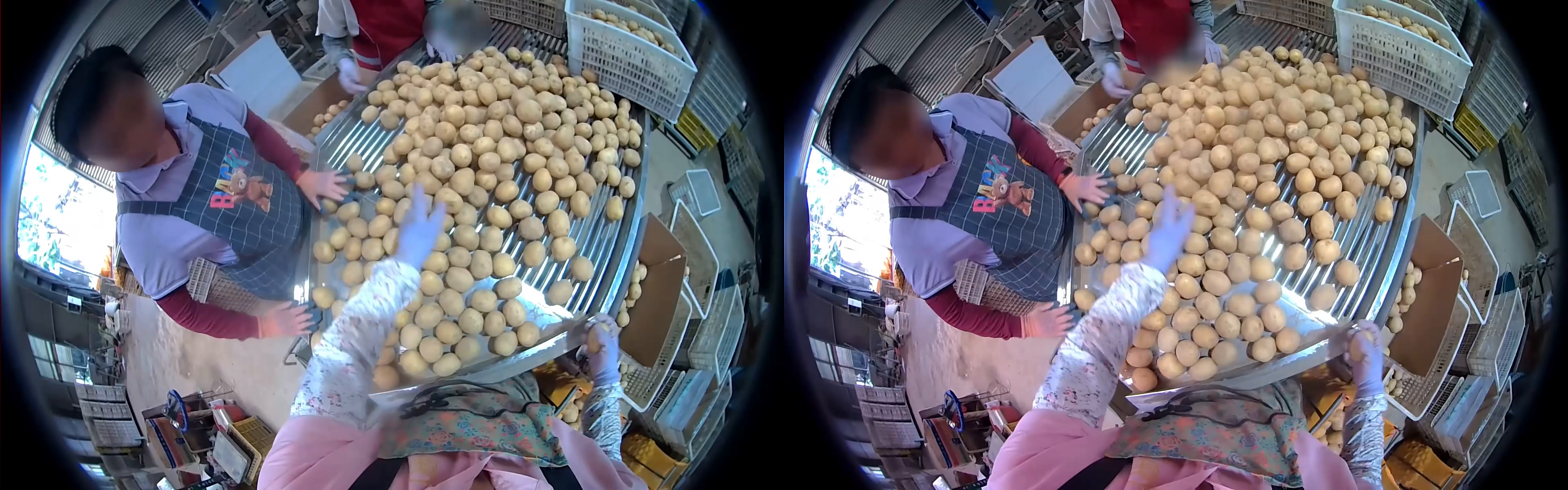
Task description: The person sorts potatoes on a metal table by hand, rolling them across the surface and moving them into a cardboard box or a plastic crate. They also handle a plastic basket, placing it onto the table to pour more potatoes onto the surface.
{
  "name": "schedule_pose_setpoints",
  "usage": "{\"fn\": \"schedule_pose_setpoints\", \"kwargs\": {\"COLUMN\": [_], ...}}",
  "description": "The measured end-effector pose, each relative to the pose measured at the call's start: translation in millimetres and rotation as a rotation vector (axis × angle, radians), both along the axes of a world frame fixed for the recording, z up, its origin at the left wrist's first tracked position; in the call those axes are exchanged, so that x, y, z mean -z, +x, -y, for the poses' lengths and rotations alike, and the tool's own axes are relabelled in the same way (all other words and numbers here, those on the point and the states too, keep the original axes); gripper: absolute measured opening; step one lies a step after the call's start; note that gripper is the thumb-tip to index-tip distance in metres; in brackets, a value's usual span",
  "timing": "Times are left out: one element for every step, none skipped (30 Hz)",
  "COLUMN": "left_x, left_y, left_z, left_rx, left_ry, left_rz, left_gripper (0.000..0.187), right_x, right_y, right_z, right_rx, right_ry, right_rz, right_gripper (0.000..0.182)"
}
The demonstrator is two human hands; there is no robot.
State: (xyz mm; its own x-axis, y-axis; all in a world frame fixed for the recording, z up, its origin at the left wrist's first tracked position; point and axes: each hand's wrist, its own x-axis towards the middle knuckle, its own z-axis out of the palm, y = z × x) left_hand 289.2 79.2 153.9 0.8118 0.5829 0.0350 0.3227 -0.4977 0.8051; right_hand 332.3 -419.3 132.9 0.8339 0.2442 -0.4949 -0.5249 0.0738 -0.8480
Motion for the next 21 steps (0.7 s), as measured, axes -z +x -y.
{"fn": "schedule_pose_setpoints", "kwargs": {"left_x": [-5.9, -8.6, -3.4, 12.1, 30.1, 42.0, 71.1, 62.9, 54.3, 49.3, 48.9, 49.1, 45.4, 45.3, 40.4, 37.3, 44.0, 55.1, 68.0, 64.1, 55.4], "left_y": [-13.4, -32.7, -55.3, -84.3, -120.4, -159.8, -204.2, -237.8, -264.2, -283.9, -294.6, -299.5, -300.9, -294.1, -279.9, -268.1, -262.2, -269.5, -284.5, -291.2, -309.4], "left_z": [23.3, 47.3, 70.3, 86.0, 97.6, 104.4, 102.8, 98.0, 97.4, 98.6, 96.3, 93.0, 92.6, 98.1, 107.9, 112.4, 112.0, 111.8, 110.9, 105.1, 101.3], "left_rx": [0.087, 0.188, 0.288, 0.360, 0.426, 0.475, 0.387, 0.407, 0.404, 0.400, 0.391, 0.382, 0.374, 0.367, 0.261, 0.157, 0.219, 0.218, 0.239, 0.257, 0.283], "left_ry": [0.116, 0.233, 0.356, 0.522, 0.697, 0.653, 0.669, 0.602, 0.628, 0.642, 0.646, 0.656, 0.666, 0.674, 0.679, 0.686, 0.758, 0.761, 0.676, 0.594, 0.666], "left_rz": [-0.016, -0.037, -0.055, 0.013, 0.088, -0.039, -0.036, -0.090, -0.163, -0.241, -0.232, -0.235, -0.242, -0.230, -0.217, -0.198, -0.255, -0.244, -0.177, -0.110, -0.204], "left_gripper": [0.058, 0.060, 0.062, 0.062, 0.063, 0.060, 0.060, 0.059, 0.059, 0.060, 0.060, 0.059, 0.059, 0.059, 0.059, 0.058, 0.058, 0.058, 0.058, 0.058, 0.065], "right_x": [24.8, 51.4, 49.6, 40.5, 30.9, 24.5, 17.8, 12.4, -3.8, -25.1, -28.9, 7.9, -29.6, -43.2, -28.4, -9.9, -8.2, -7.8, -5.5, -1.8, 3.1], "right_y": [26.1, 53.5, 71.5, 80.0, 88.4, 91.7, 96.9, 90.0, 78.7, 59.4, 41.5, 38.9, 13.0, 2.0, -11.0, -18.4, -22.6, -27.5, -32.5, -36.0, -38.6], "right_z": [25.5, 58.4, 80.4, 86.5, 92.3, 95.2, 93.3, 82.0, 57.4, 12.4, -24.9, -45.2, -90.8, -120.9, -137.8, -157.4, -175.2, -187.0, -194.4, -201.5, -209.1], "right_rx": [-0.009, -0.019, 0.110, 0.182, 0.265, 0.313, 0.367, 0.233, 0.014, -0.096, -0.160, -0.255, -0.461, -0.737, -0.778, -0.808, -0.941, -1.082, -1.079, -1.213, -1.346], "right_ry": [0.078, 0.151, -0.168, -0.316, -0.478, -0.885, -1.295, -1.289, -1.241, -1.141, -1.014, -0.989, -0.914, -0.814, -0.689, -0.558, -0.532, -0.506, -0.513, -0.495, -0.473], "right_rz": [0.215, 0.428, 0.611, 0.720, 0.812, 0.959, 1.082, 1.078, 0.981, 0.939, 1.073, 1.356, 1.223, 1.106, 1.269, 1.431, 1.527, 1.612, 1.620, 1.702, 1.781], "right_gripper": [0.025, 0.027, 0.032, 0.034, 0.036, 0.040, 0.044, 0.049, 0.054, 0.054, 0.051, 0.052, 0.055, 0.059, 0.060, 0.061, 0.062, 0.064, 0.064, 0.065, 0.067]}}
